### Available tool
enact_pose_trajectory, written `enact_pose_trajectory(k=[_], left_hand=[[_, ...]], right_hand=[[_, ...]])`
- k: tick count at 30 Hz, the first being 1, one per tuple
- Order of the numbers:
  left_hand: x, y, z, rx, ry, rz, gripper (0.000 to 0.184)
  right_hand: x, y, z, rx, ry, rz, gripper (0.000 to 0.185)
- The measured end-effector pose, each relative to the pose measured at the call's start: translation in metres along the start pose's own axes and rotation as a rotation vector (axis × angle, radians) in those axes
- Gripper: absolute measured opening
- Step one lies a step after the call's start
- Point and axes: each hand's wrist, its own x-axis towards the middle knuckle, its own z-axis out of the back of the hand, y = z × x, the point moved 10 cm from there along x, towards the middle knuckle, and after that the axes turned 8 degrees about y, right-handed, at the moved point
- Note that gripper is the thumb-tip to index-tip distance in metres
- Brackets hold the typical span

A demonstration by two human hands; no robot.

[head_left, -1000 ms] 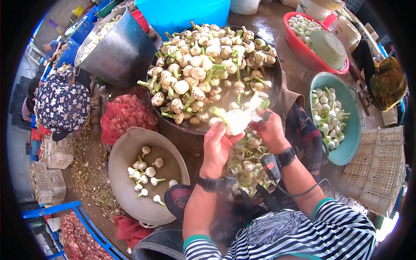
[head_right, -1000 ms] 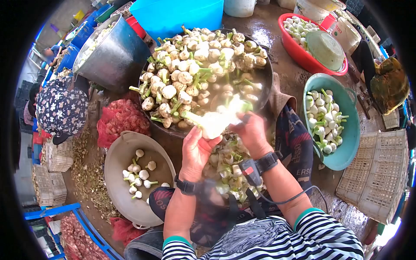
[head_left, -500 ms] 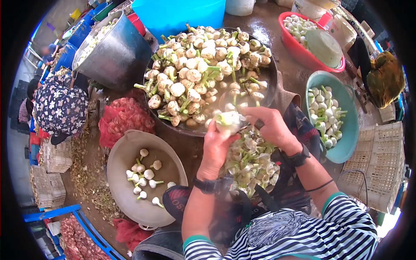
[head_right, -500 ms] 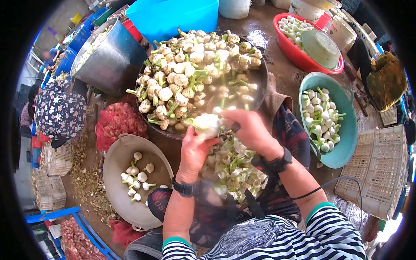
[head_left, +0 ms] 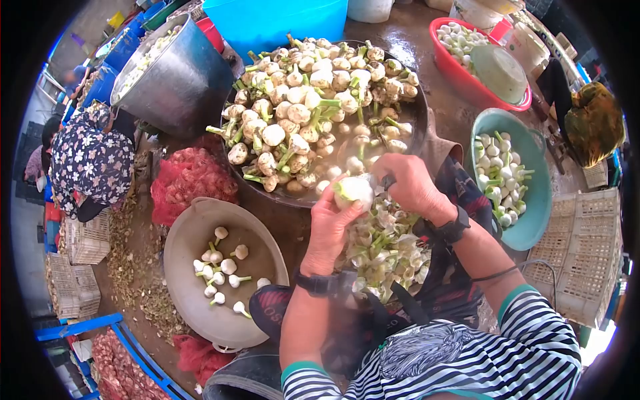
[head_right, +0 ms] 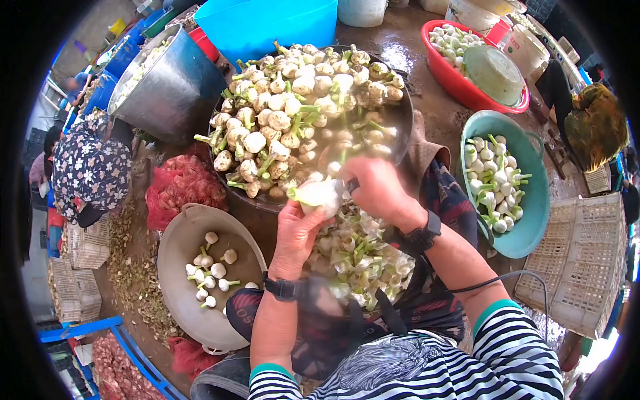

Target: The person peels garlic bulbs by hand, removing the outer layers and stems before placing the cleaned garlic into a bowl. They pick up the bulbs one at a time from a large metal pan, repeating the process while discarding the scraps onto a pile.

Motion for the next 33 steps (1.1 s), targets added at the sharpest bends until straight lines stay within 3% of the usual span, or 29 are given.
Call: enact_pose_trajectory(k=[5,6,9,13,16,19,20,23,25,26,29,32,33], left_hand=[[-0.001,-0.013,-0.018,-0.120,0.096,-0.013,0.061],[-0.001,-0.012,-0.017,-0.129,0.090,-0.011,0.061],[0.004,-0.004,0.000,-0.100,-0.001,-0.018,0.062],[0.006,0.002,-0.004,-0.029,-0.057,-0.104,0.056],[0.002,0.004,0.000,-0.161,0.032,-0.019,0.046],[-0.003,-0.003,-0.015,-0.249,0.148,-0.010,0.045],[-0.005,-0.005,-0.015,-0.239,0.155,-0.014,0.046],[-0.003,-0.005,-0.006,-0.134,0.070,-0.026,0.051],[0.002,-0.004,0.003,-0.064,-0.033,-0.059,0.053],[0.002,-0.003,0.004,-0.074,-0.052,-0.054,0.056],[0.001,0.000,0.007,-0.046,-0.104,-0.064,0.058],[0.006,0.004,-0.006,-0.129,-0.042,-0.039,0.060],[0.006,0.006,-0.009,-0.158,-0.025,-0.032,0.061]], right_hand=[[0.001,-0.028,-0.006,0.241,0.123,-0.135,0.017],[-0.002,-0.020,-0.007,0.507,0.093,-0.031,0.018],[-0.017,0.002,-0.013,1.153,0.198,-0.302,0.022],[-0.028,-0.011,-0.048,1.163,0.107,-0.257,0.021],[-0.028,-0.013,-0.041,1.037,0.046,-0.203,0.017],[-0.025,-0.067,-0.027,1.001,-0.152,-0.416,0.014],[-0.025,-0.080,-0.032,0.834,-0.090,-0.458,0.029],[-0.050,-0.070,-0.107,0.109,0.562,-0.145,0.031],[-0.078,-0.046,-0.122,-0.264,0.887,-0.146,0.031],[-0.072,-0.045,-0.110,-0.122,0.794,-0.232,0.040],[-0.042,-0.013,-0.052,0.734,0.416,-0.263,0.050],[-0.022,0.020,-0.025,0.977,0.220,-0.101,0.051],[-0.021,0.017,-0.028,0.869,0.206,-0.090,0.049]])
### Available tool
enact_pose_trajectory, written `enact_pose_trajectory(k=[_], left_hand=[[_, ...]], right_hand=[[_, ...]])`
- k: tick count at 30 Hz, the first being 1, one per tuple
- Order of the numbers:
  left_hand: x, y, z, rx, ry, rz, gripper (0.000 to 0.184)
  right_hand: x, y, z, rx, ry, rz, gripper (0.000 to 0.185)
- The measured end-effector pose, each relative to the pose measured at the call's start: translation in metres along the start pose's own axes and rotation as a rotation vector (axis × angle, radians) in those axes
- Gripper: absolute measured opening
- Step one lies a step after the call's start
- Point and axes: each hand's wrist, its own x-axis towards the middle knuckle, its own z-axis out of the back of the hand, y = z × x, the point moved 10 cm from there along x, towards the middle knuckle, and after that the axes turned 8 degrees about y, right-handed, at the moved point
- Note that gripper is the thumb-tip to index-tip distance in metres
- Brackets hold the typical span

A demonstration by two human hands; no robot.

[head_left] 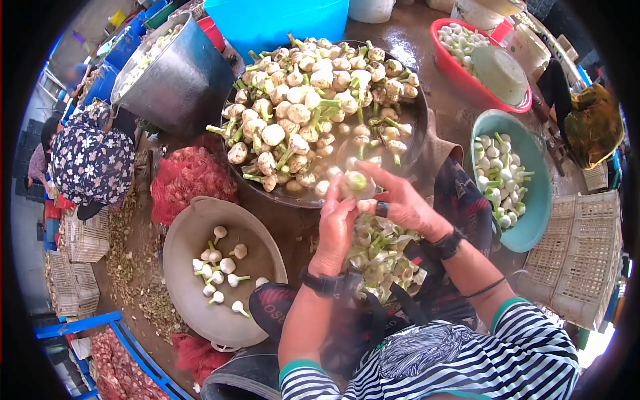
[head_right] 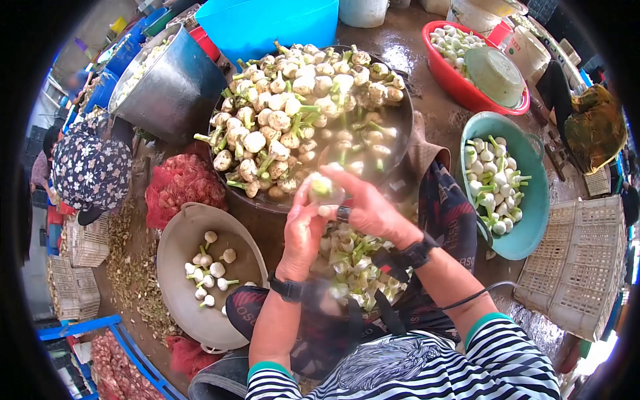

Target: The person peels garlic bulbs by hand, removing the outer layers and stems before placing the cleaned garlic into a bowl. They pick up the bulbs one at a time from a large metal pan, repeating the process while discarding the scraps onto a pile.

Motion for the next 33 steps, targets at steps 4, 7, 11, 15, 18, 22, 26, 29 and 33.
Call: enact_pose_trajectory(k=[4,7,11,15,18,22,26,29,33], left_hand=[[-0.002,-0.032,-0.004,1.078,-0.048,-0.322,0.045],[-0.013,-0.048,-0.017,1.295,-0.086,-0.437,0.036],[-0.010,-0.053,-0.027,1.384,0.024,-0.441,0.032],[-0.007,-0.053,-0.030,1.375,0.113,-0.361,0.028],[-0.009,-0.050,-0.039,1.422,0.198,-0.368,0.023],[-0.019,-0.055,-0.041,1.480,0.070,-0.588,0.014],[-0.019,-0.064,-0.035,1.520,-0.123,-0.695,0.010],[-0.007,-0.049,0.017,1.286,-0.275,-0.393,0.009],[0.005,0.007,0.047,1.333,-0.119,0.091,0.008]], right_hand=[[0.003,-0.028,-0.007,-0.026,-0.053,0.005,0.042],[-0.002,-0.021,-0.005,-0.195,-0.060,0.027,0.043],[-0.006,-0.014,-0.006,-0.241,-0.007,0.076,0.043],[-0.008,-0.006,-0.006,-0.182,0.008,0.075,0.042],[-0.010,-0.010,-0.004,-0.110,0.001,0.034,0.043],[-0.016,-0.031,0.001,0.095,-0.078,-0.081,0.048],[-0.019,-0.034,0.015,0.297,-0.193,0.039,0.047],[-0.019,-0.045,0.033,0.511,-0.383,0.008,0.045],[-0.016,-0.032,0.056,0.867,-0.431,0.075,0.040]])
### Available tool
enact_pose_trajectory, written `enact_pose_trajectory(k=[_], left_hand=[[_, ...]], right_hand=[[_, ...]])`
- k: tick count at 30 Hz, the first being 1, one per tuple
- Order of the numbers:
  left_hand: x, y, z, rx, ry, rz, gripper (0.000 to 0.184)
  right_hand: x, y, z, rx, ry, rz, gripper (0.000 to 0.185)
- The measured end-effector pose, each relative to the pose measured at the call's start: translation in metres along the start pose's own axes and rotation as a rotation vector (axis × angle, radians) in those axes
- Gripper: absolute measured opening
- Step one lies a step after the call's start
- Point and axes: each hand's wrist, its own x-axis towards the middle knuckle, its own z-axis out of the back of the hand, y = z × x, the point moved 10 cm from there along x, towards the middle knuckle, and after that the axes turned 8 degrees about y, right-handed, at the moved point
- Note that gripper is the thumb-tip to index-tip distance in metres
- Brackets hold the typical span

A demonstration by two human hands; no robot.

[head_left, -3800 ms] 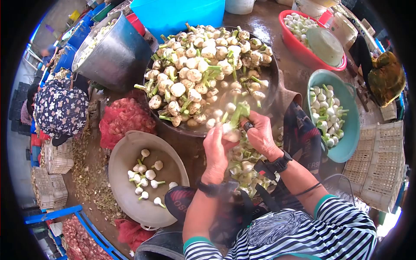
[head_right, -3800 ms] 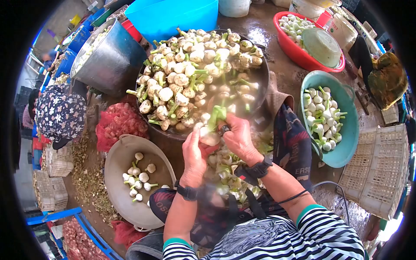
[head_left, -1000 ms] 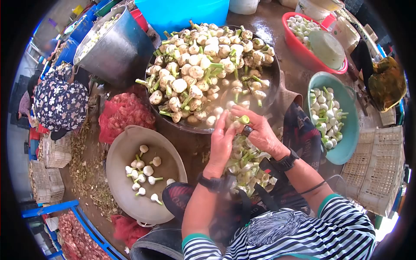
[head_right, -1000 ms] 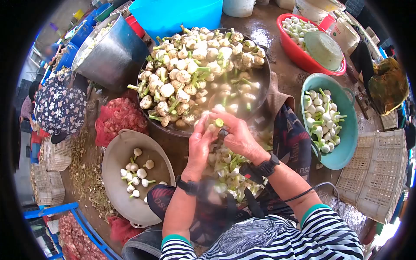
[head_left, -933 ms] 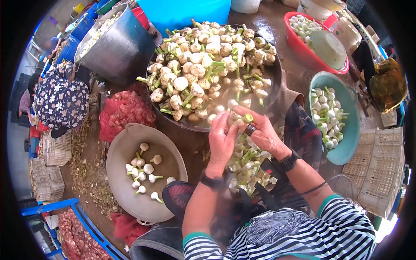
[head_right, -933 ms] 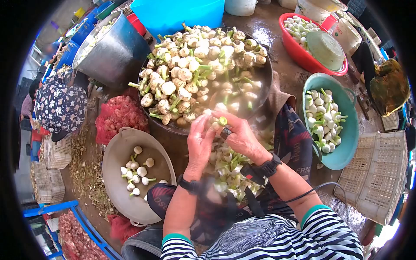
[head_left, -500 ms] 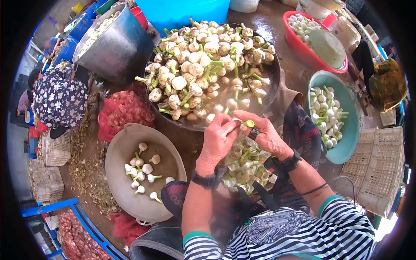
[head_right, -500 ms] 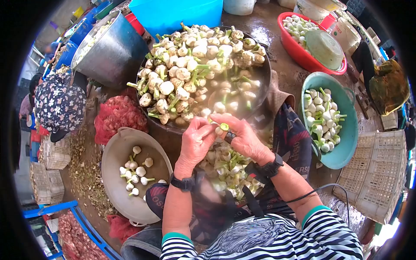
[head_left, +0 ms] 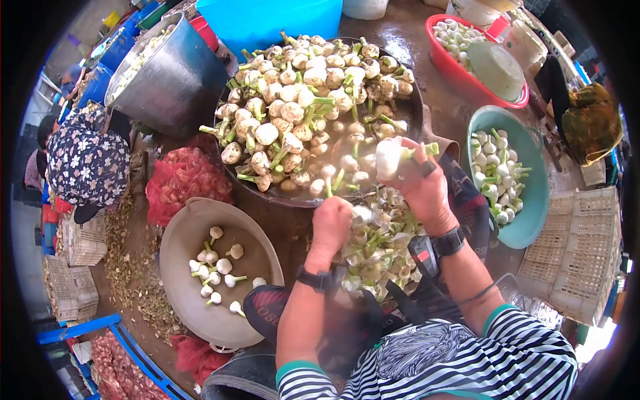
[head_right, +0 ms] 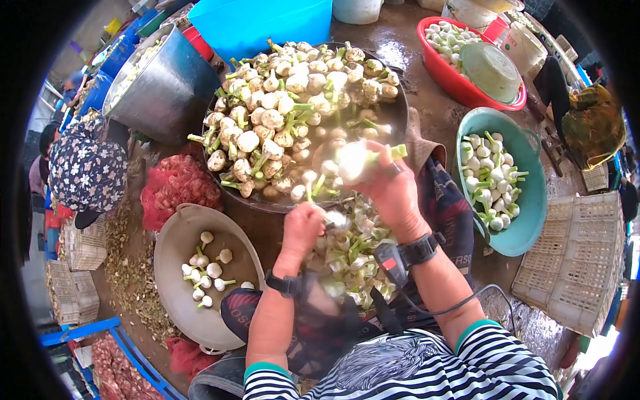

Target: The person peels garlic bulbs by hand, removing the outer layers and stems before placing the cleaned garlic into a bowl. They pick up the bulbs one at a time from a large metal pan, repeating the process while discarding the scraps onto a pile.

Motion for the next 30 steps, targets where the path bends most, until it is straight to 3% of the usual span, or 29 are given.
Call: enact_pose_trajectory(k=[1,3,6,9,13,22,24,25,27,30], left_hand=[[-0.004,-0.018,-0.011,0.136,0.053,-0.133,0.010],[-0.014,-0.020,-0.028,-0.222,0.180,0.013,0.019],[-0.017,-0.055,-0.005,-0.526,-0.011,-0.084,0.026],[-0.021,-0.069,0.023,-0.302,-0.224,-0.196,0.024],[-0.024,-0.071,0.030,-0.212,-0.209,-0.094,0.018],[-0.022,-0.066,0.024,0.070,-0.222,-0.290,0.015],[-0.019,-0.053,0.028,-0.016,-0.251,-0.262,0.016],[-0.016,-0.047,0.030,-0.060,-0.264,-0.250,0.017],[-0.008,0.002,0.031,-0.474,-0.271,0.064,0.019],[-0.003,0.005,-0.011,-0.258,0.094,0.179,0.021]], right_hand=[[0.001,-0.001,0.003,-0.006,-0.008,-0.014,0.041],[0.002,-0.004,0.010,-0.018,-0.029,-0.044,0.043],[-0.006,-0.016,0.010,-0.080,-0.099,-0.048,0.039],[-0.014,-0.035,0.006,-0.164,-0.178,-0.070,0.031],[-0.023,-0.041,-0.009,-0.303,-0.160,-0.029,0.032],[-0.027,-0.035,-0.014,-0.466,-0.129,0.027,0.026],[-0.025,-0.034,-0.011,-0.438,-0.144,-0.018,0.028],[-0.022,-0.042,-0.005,-0.195,-0.093,-0.073,0.030],[-0.016,-0.039,0.007,0.149,0.005,-0.147,0.035],[-0.008,-0.016,0.005,0.120,0.117,-0.143,0.042]])
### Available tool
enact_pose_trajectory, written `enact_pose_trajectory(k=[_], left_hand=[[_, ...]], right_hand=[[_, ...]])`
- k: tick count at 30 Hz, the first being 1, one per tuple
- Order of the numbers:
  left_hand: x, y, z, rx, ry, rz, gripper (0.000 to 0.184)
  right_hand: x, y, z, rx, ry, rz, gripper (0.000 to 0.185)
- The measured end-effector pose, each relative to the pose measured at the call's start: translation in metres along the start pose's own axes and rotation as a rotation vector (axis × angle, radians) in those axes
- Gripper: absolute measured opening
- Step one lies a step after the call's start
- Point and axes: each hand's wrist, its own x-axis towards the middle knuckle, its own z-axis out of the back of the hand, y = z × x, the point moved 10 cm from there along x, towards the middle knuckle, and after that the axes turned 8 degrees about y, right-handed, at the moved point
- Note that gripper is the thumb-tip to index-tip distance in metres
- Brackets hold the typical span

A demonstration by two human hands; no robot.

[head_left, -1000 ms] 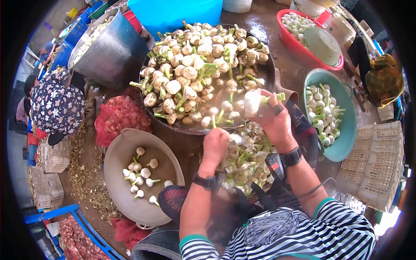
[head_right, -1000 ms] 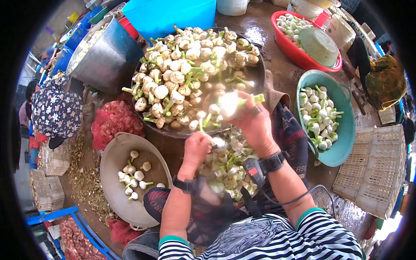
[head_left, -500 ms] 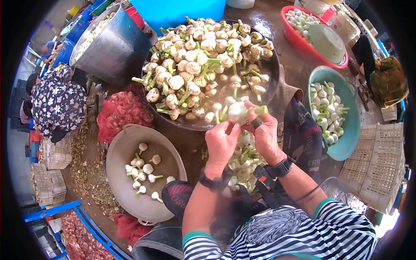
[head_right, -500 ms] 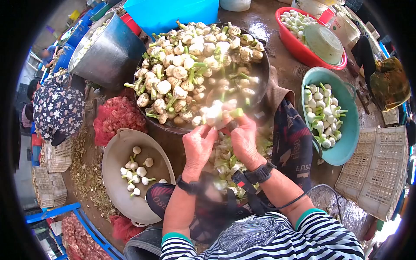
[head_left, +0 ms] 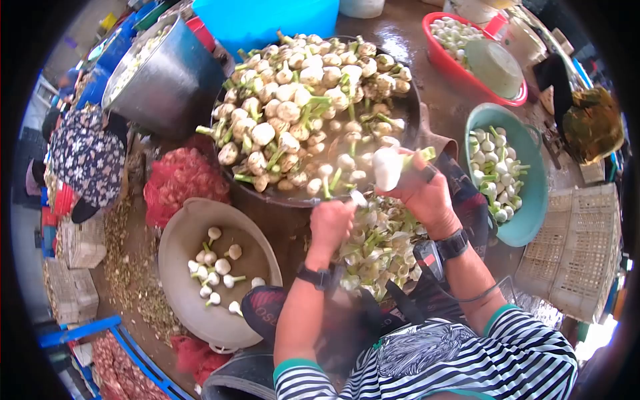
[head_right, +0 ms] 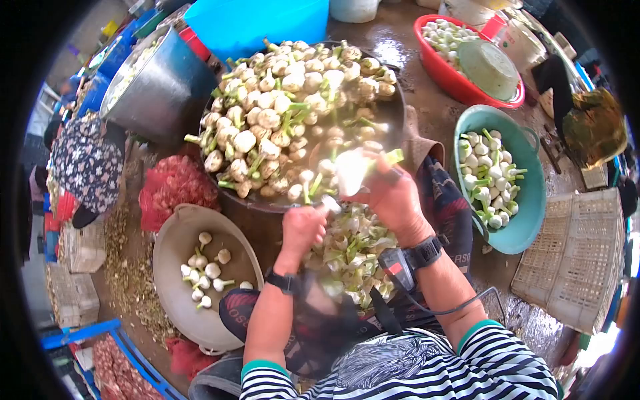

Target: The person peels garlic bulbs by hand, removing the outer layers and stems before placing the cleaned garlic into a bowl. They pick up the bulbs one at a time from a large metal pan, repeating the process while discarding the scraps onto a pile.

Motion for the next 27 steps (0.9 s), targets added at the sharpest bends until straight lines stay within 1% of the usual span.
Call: enact_pose_trajectory(k=[1,2,3,5,6,8,9,10,12,13,14,15,17,18,20,21,23,26,27], left_hand=[[-0.002,0.002,-0.017,0.086,0.114,0.061,0.022],[0.001,0.018,-0.031,-0.136,0.179,0.084,0.020],[-0.002,0.006,-0.033,-0.302,0.181,0.058,0.021],[-0.013,-0.025,-0.028,-0.632,0.163,0.020,0.031],[-0.014,-0.028,-0.031,-0.761,0.246,0.005,0.034],[-0.017,-0.039,-0.034,-1.017,0.409,-0.038,0.043],[-0.017,-0.041,-0.027,-0.957,0.336,-0.079,0.043],[-0.018,-0.044,-0.024,-0.895,0.266,-0.118,0.043],[-0.017,-0.050,-0.018,-0.807,0.135,-0.227,0.043],[-0.017,-0.050,-0.016,-0.765,0.115,-0.257,0.043],[-0.017,-0.050,-0.015,-0.723,0.097,-0.287,0.042],[-0.018,-0.052,-0.013,-0.680,0.077,-0.317,0.042],[-0.018,-0.050,-0.013,-0.688,0.087,-0.276,0.038],[-0.018,-0.049,-0.012,-0.692,0.090,-0.254,0.037],[-0.019,-0.046,-0.003,-0.576,0.023,-0.219,0.034],[-0.019,-0.045,0.000,-0.519,-0.011,-0.201,0.033],[-0.021,-0.051,-0.001,-0.466,-0.001,-0.216,0.030],[-0.022,-0.050,-0.002,-0.375,-0.013,-0.196,0.022],[-0.023,-0.047,-0.003,-0.341,-0.019,-0.181,0.019]], right_hand=[[0.001,0.004,-0.003,-0.082,0.003,-0.013,0.041],[-0.001,0.008,-0.003,-0.153,0.008,0.010,0.043],[-0.003,0.012,-0.004,-0.225,0.010,0.033,0.046],[-0.005,0.012,-0.015,-0.318,0.057,0.037,0.048],[-0.006,0.009,-0.022,-0.306,0.093,0.071,0.051],[-0.002,0.004,-0.030,-0.444,0.174,0.117,0.052],[-0.001,0.001,-0.035,-0.511,0.212,0.142,0.052],[0.000,-0.001,-0.038,-0.508,0.216,0.163,0.050],[0.000,-0.013,-0.028,-0.399,0.053,0.071,0.048],[-0.002,-0.019,-0.021,-0.345,-0.030,0.027,0.047],[-0.005,-0.023,-0.012,-0.310,-0.084,0.032,0.043],[-0.005,-0.024,-0.010,-0.305,-0.087,0.034,0.042],[-0.004,-0.024,-0.007,-0.295,-0.089,0.037,0.040],[-0.003,-0.019,-0.013,-0.355,-0.044,0.072,0.039],[-0.003,-0.007,-0.024,-0.477,0.047,0.139,0.038],[-0.003,-0.006,-0.023,-0.492,0.049,0.142,0.038],[-0.003,-0.005,-0.021,-0.523,0.054,0.149,0.037],[-0.007,0.000,-0.042,-0.840,0.108,0.044,0.039],[-0.008,0.001,-0.047,-0.893,0.156,0.085,0.039]])
